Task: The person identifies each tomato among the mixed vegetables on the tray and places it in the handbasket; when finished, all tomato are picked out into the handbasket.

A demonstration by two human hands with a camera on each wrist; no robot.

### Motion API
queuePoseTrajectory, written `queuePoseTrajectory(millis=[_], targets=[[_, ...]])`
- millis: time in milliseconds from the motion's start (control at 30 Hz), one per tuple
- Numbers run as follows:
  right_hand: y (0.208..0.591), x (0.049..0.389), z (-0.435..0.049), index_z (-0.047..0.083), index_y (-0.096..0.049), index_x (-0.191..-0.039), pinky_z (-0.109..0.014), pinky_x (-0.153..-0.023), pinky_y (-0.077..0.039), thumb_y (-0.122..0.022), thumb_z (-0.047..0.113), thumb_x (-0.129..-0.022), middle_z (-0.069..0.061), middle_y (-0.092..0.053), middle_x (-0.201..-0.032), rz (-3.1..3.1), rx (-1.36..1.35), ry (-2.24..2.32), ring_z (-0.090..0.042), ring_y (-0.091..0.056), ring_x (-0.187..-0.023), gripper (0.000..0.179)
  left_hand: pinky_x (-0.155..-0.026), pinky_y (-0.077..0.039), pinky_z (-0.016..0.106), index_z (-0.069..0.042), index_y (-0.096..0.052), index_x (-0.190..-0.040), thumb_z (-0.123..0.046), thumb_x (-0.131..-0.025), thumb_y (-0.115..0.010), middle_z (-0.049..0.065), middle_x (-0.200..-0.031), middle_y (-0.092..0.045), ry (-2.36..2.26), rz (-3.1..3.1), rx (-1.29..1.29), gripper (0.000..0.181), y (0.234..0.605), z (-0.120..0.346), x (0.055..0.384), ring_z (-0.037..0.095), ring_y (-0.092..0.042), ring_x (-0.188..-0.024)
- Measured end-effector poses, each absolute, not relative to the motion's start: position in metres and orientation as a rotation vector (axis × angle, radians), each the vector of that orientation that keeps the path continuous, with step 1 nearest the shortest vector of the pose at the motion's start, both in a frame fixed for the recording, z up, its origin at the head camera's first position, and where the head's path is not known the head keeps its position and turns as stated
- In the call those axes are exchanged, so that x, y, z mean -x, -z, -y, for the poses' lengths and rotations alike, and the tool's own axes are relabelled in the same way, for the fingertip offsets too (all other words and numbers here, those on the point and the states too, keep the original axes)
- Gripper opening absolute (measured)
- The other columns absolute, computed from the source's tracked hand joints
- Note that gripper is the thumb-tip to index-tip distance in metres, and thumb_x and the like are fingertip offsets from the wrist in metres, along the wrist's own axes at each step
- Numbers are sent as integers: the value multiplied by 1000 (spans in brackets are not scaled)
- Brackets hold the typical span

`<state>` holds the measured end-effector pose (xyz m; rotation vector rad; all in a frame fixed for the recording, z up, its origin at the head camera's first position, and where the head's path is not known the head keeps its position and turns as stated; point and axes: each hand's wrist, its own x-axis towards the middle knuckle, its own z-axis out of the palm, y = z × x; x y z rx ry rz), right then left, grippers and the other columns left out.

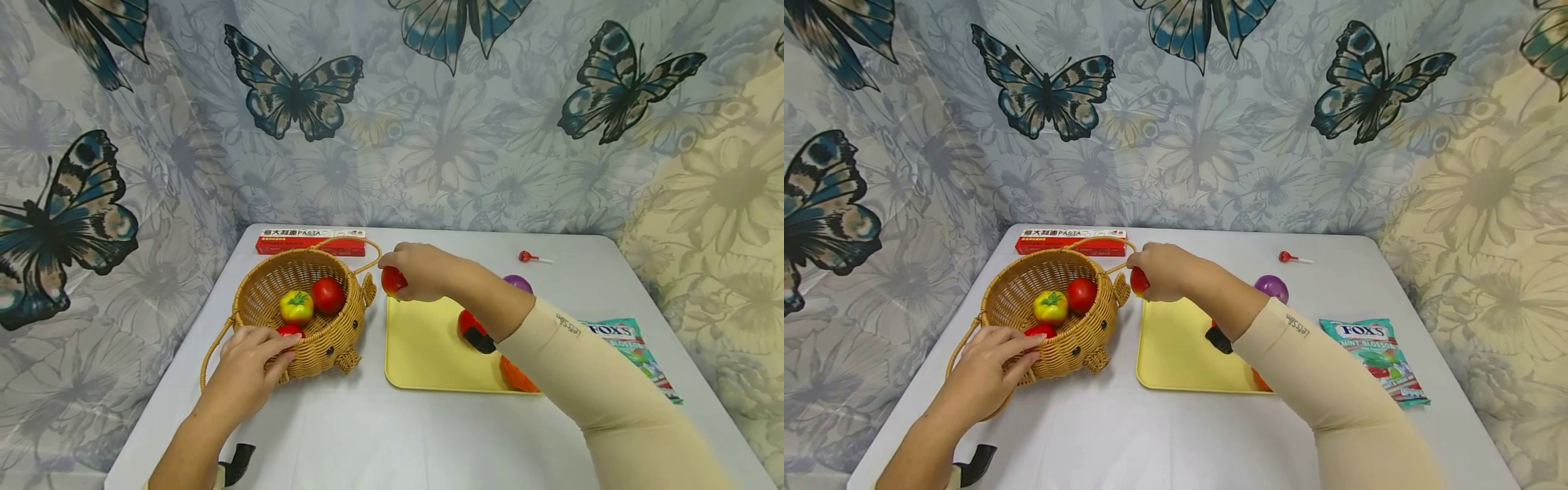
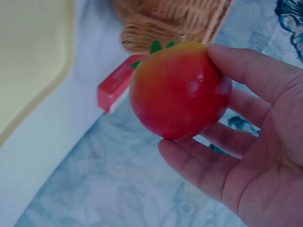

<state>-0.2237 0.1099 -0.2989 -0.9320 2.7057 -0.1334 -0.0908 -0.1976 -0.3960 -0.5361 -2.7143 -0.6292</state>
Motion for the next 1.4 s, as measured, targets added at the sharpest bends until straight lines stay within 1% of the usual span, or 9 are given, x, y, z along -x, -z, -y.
queuePoseTrajectory(millis=[233, 467, 700, 867, 1000, 1167, 1267, 1400], targets=[[283, 223, -80, 17, -56, -145, -36, -91, -56, -76, 23, -92, -8, -59, -129, -2710, 994, 142, -25, -59, -112, 56, -92, -43, 52, -20, -79, -116, -10, -85, -83, -3, -95, -66, 639, 2717, 526, 33, 397, 199, 91, 27, -56, -103], [278, 221, -51, 20, -56, -145, -34, -92, -57, -75, 25, -93, -7, -58, -133, -2736, 1075, 185, -23, -59, -116, 56, -93, -42, 51, -21, -78, -117, -11, -85, -83, -4, -96, -66, 644, 2722, 526, 34, 397, 199, 91, 26, -55, -103], [286, 221, -27, 22, -54, -147, -39, -102, -53, -75, 29, -94, -8, -52, -148, -2753, 1118, 193, -27, -56, -129, 58, -92, -42, 51, -22, -78, -118, -12, -85, -83, -4, -95, -65, 624, 2704, 557, 34, 397, 200, 91, 26, -55, -102], [295, 221, -14, 22, -53, -148, -40, -101, -54, -74, 32, -94, -9, -52, -147, -2741, 1140, 193, -25, -57, -127, 59, -93, -42, 52, -21, -78, -117, -12, -85, -83, -4, -95, -65, 616, 2706, 559, 34, 397, 200, 92, 26, -55, -102], [304, 220, -8, 20, -52, -149, -36, -97, -56, -74, 32, -95, -11, -53, -144, -2709, 1160, 191, -24, -60, -121, 60, -92, -42, 52, -22, -78, -118, -13, -86, -83, -4, -96, -66, 620, 2715, 552, 33, 397, 199, 92, 25, -55, -102], [313, 218, -6, 20, -51, -149, -34, -97, -55, -73, 31, -96, -8, -55, -142, -2682, 1174, 188, -22, -61, -119, 58, -92, -42, 52, -22, -78, -118, -13, -86, -82, -4, -97, -66, 633, 2726, 539, 34, 397, 198, 91, 25, -55, -103], [317, 217, -4, 21, -52, -149, -33, -98, -55, -72, 31, -96, -8, -55, -141, -2671, 1191, 185, -21, -61, -119, 58, -93, -42, 52, -22, -78, -119, -13, -87, -82, -4, -98, -66, 642, 2735, 528, 34, 397, 199, 91, 25, -55, -104], [319, 217, -3, 23, -50, -151, -36, -105, -51, -72, 31, -96, -7, -53, -146, -2660, 1189, 158, -23, -58, -126, 59, -94, -41, 53, -21, -77, -120, -14, -88, -81, -3, -99, -66, 645, 2748, 520, 33, 397, 200, 91, 26, -55, -105]])
